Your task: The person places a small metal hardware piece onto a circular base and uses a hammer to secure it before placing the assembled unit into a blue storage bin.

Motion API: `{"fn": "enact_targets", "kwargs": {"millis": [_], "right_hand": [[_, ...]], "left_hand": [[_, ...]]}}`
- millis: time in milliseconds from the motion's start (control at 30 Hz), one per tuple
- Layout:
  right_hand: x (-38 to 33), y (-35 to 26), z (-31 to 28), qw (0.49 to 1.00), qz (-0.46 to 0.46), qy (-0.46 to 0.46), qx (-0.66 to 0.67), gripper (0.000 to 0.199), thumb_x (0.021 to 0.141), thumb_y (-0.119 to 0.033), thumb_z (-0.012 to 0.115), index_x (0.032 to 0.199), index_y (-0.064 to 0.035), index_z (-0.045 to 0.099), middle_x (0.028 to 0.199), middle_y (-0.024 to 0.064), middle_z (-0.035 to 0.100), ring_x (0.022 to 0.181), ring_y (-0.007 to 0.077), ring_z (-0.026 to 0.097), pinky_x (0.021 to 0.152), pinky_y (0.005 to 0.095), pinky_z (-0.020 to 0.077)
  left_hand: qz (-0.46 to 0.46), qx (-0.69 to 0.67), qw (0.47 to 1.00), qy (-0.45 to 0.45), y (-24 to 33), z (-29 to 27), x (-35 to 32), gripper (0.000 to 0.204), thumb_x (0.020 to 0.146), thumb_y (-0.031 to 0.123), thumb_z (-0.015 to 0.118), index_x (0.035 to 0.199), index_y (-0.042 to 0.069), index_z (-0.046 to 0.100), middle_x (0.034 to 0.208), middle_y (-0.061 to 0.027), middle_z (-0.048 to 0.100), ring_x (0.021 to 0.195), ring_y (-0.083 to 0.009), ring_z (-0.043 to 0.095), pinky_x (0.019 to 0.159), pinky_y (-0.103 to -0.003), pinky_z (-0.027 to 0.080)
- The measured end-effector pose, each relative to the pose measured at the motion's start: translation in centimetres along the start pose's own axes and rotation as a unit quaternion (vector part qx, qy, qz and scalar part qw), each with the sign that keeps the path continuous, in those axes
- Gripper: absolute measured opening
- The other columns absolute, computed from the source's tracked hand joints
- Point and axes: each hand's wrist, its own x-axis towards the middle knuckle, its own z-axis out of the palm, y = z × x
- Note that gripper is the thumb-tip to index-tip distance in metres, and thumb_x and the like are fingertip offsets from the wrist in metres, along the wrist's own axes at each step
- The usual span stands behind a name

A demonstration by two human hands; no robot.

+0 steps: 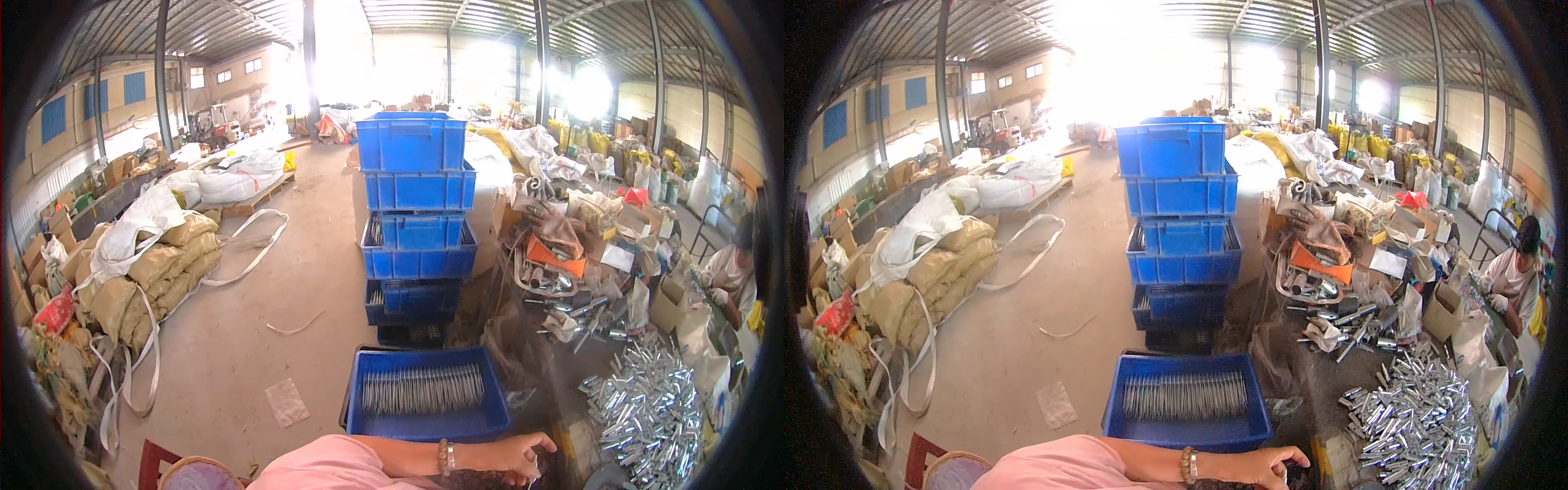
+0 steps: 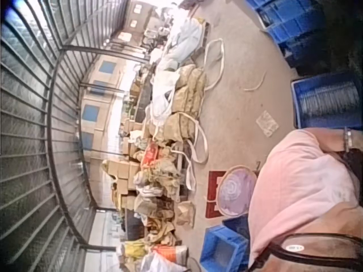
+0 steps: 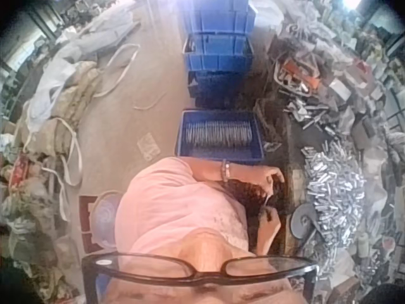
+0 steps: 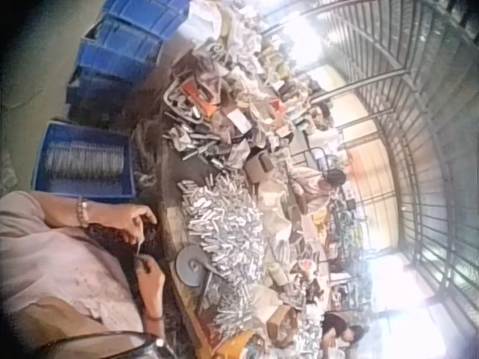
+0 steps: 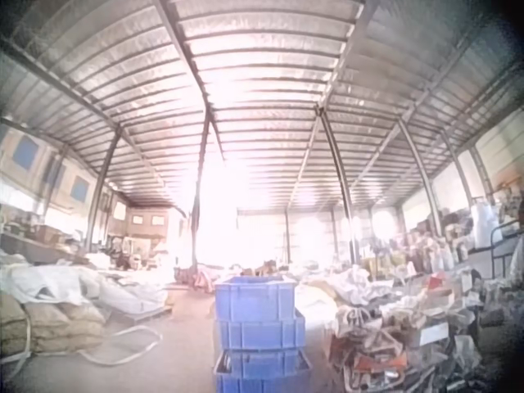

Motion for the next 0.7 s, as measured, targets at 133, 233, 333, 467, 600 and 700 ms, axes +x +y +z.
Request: {"fn": "enact_targets", "kwargs": {"millis": [133, 233, 333, 467, 600, 700], "right_hand": [[1.2, 1.4, 1.9, 0.999, 0.027, 0.041, 0.022, 0.014, 0.100, -0.009, 0.070, 0.108, 0.0029, 0.073, 0.086, 0.0123, 0.070, 0.079, 0.0222, 0.065, 0.077, 0.0385, 0.0553], [2.1, 1.3, 3.1, 0.996, 0.040, 0.052, 0.054, 0.013, 0.103, -0.010, 0.069, 0.107, 0.0021, 0.073, 0.084, 0.0083, 0.069, 0.073, 0.0176, 0.061, 0.070, 0.0355, 0.0528], [2.9, 1.0, 3.6, 0.989, 0.074, 0.043, 0.117, 0.014, 0.106, -0.011, 0.068, 0.108, 0.0013, 0.074, 0.084, 0.0062, 0.070, 0.070, 0.0141, 0.060, 0.067, 0.0327, 0.0510], [3.4, 1.0, 4.4, 0.985, 0.066, 0.040, 0.154, 0.015, 0.107, -0.012, 0.068, 0.111, 0.0011, 0.074, 0.086, 0.0060, 0.071, 0.072, 0.0128, 0.063, 0.067, 0.0311, 0.0527], [4.1, 2.2, 5.1, 0.976, 0.098, 0.001, 0.193, 0.018, 0.109, -0.011, 0.066, 0.119, 0.0010, 0.075, 0.090, 0.0056, 0.072, 0.075, 0.0122, 0.065, 0.070, 0.0299, 0.0543], [4.0, 2.3, 4.4, 0.969, 0.128, -0.028, 0.210, 0.024, 0.110, -0.010, 0.064, 0.129, 0.0005, 0.074, 0.096, 0.0052, 0.073, 0.080, 0.0118, 0.066, 0.072, 0.0289, 0.0550]], "left_hand": [[-0.047, -0.091, 0.991, 0.091, -1.7, 0.4, 0.9, 0.063, 0.104, 0.028, 0.079, 0.155, 0.007, 0.049, 0.099, 0.0008, 0.069, 0.091, -0.0068, 0.065, 0.075, -0.026, 0.054], [-0.025, -0.135, 0.982, 0.126, -2.8, 0.5, 0.9, 0.060, 0.104, 0.029, 0.079, 0.153, 0.007, 0.052, 0.100, 0.0017, 0.069, 0.090, -0.0071, 0.064, 0.075, -0.023, 0.051], [0.002, -0.154, 0.978, 0.144, -3.9, 0.5, 1.3, 0.058, 0.106, 0.030, 0.078, 0.152, 0.006, 0.052, 0.101, 0.0025, 0.069, 0.090, -0.0066, 0.064, 0.074, -0.023, 0.051], [0.037, -0.169, 0.973, 0.154, -4.9, 0.1, 0.9, 0.056, 0.106, 0.031, 0.077, 0.151, 0.005, 0.054, 0.102, 0.0027, 0.070, 0.089, -0.0058, 0.063, 0.073, -0.023, 0.050], [0.019, -0.162, 0.970, 0.183, -5.5, -1.9, 0.2, 0.046, 0.108, 0.030, 0.075, 0.145, 0.008, 0.059, 0.110, 0.0010, 0.073, 0.083, -0.0041, 0.059, 0.068, -0.022, 0.047], [-0.009, -0.147, 0.963, 0.226, -6.3, -4.9, -1.0, 0.048, 0.109, 0.036, 0.073, 0.146, 0.009, 0.061, 0.116, 0.0001, 0.075, 0.090, -0.0061, 0.063, 0.071, -0.023, 0.049]]}}
